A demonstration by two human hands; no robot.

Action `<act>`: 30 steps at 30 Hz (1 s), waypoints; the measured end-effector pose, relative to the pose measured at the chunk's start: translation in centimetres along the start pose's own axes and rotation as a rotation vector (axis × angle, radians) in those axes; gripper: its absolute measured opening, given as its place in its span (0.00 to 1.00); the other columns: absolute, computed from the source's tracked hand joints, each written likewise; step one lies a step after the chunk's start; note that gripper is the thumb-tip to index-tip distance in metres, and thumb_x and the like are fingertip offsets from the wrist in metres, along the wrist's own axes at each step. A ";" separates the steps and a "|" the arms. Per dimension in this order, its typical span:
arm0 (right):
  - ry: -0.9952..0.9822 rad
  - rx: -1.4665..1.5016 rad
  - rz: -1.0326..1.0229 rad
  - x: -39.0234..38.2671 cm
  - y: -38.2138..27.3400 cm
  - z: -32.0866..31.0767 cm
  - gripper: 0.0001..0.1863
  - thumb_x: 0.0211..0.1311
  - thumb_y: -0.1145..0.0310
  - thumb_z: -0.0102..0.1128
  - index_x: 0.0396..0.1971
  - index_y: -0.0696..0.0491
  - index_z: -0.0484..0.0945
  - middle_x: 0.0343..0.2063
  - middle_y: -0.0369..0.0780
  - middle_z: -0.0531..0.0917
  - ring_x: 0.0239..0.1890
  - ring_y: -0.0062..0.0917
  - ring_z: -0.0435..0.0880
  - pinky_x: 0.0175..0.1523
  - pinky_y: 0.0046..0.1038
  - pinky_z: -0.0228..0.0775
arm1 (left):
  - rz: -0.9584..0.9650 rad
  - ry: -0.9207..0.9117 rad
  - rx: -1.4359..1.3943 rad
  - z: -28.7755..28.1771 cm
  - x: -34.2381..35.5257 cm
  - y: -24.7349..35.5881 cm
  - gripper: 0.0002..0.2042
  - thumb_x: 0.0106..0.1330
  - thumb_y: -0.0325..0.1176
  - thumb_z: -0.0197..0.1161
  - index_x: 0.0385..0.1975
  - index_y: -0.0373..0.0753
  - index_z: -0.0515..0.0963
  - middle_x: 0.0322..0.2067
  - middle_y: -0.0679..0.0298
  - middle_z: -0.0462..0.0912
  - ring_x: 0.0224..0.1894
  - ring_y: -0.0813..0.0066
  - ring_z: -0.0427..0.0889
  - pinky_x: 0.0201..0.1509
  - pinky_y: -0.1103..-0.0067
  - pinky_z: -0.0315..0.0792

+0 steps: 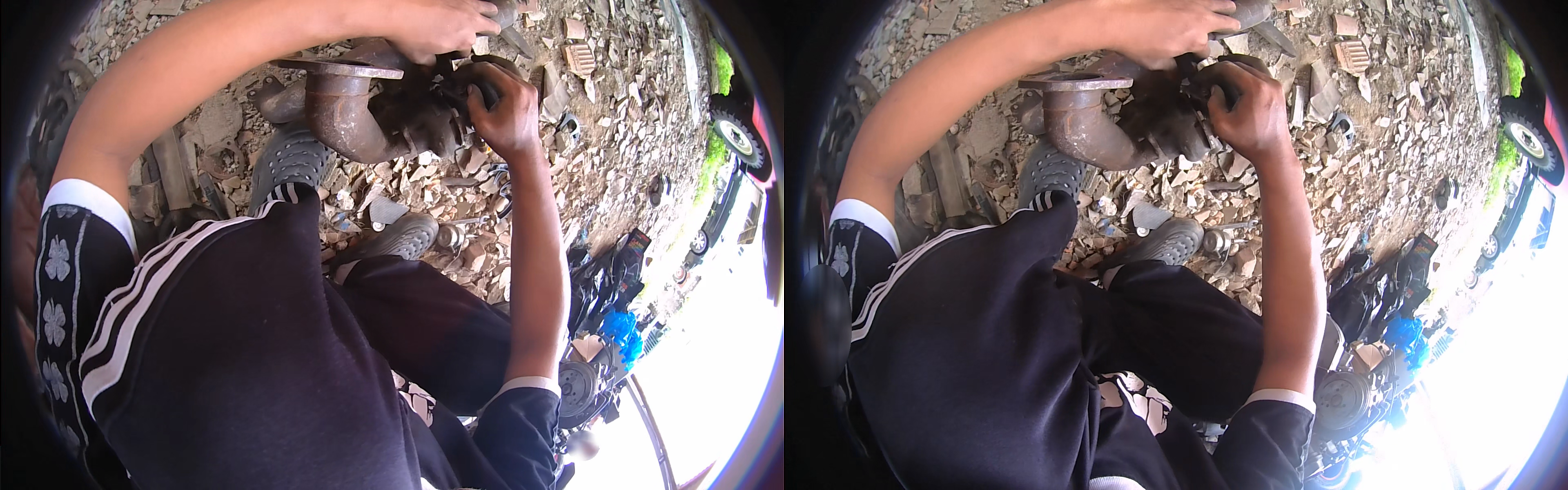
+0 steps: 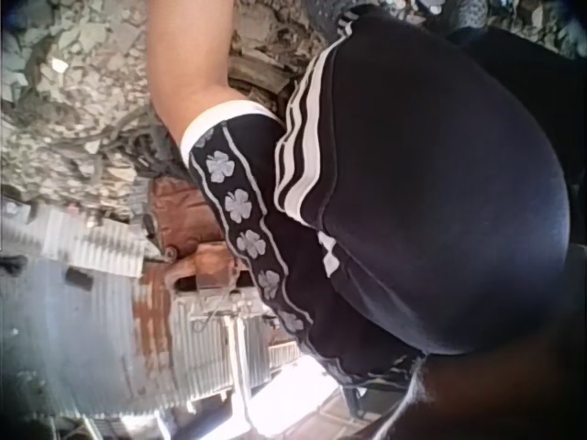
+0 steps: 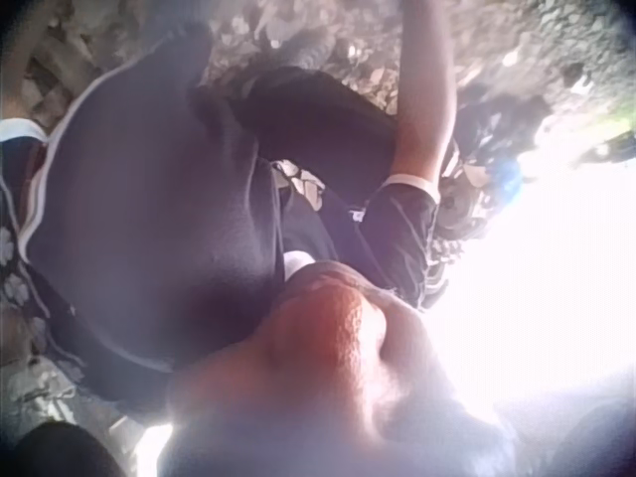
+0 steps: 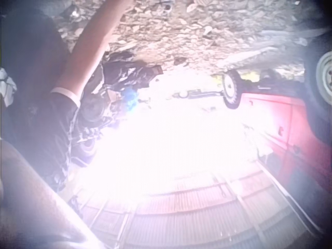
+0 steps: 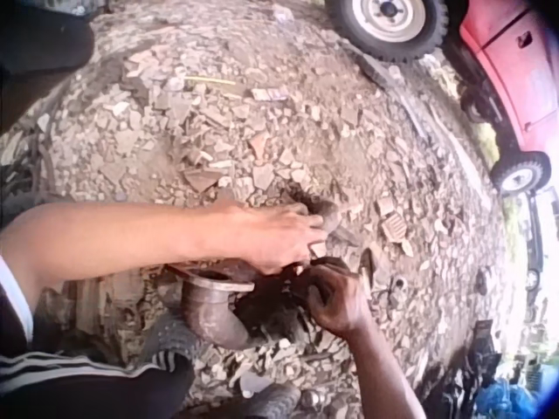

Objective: The person sits on a debris-covered ground and uses a hammer and chisel to separate a turbocharger housing from an exhaust manifold. They repeatedly strike the chisel to break the joint, then pull the housing away and inspect the separated parts.

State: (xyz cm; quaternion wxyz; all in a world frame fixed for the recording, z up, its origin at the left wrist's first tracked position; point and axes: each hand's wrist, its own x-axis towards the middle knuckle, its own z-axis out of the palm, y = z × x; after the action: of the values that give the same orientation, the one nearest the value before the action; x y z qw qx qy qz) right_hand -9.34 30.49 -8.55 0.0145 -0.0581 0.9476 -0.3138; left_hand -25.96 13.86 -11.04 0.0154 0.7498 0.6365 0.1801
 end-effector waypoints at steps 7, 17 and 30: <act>0.006 -0.016 -0.021 0.2 0.0 -0.2 0.09 0.52 0.75 0.66 0.35 0.51 0.88 0.35 0.40 0.89 0.43 0.39 0.86 0.52 0.37 0.79 | 0.044 0.246 -0.060 4.2 -0.4 -0.9 0.10 0.60 0.34 0.61 0.32 0.38 0.87 0.52 0.53 0.80 0.55 0.54 0.75 0.59 0.60 0.72; -0.111 0.079 0.260 0.4 -0.2 -0.3 0.05 0.52 0.74 0.70 0.30 0.53 0.85 0.32 0.40 0.88 0.41 0.36 0.87 0.50 0.36 0.79 | 0.039 0.184 -0.186 4.5 -0.3 -1.4 0.08 0.57 0.31 0.61 0.29 0.36 0.86 0.53 0.48 0.79 0.54 0.47 0.76 0.61 0.61 0.71; 0.054 -0.487 0.370 0.7 -4.8 2.9 0.07 0.53 0.73 0.63 0.32 0.55 0.85 0.32 0.49 0.88 0.40 0.45 0.87 0.54 0.45 0.74 | -0.101 0.329 -0.460 4.9 -0.3 -1.0 0.09 0.61 0.29 0.59 0.26 0.31 0.84 0.54 0.47 0.80 0.52 0.51 0.76 0.60 0.65 0.72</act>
State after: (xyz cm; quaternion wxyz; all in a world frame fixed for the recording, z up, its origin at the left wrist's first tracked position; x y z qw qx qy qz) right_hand -9.36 24.86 -8.03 0.0317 0.1221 0.9895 -0.0711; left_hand -25.51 14.80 -15.91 0.0906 0.6545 0.6096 0.4379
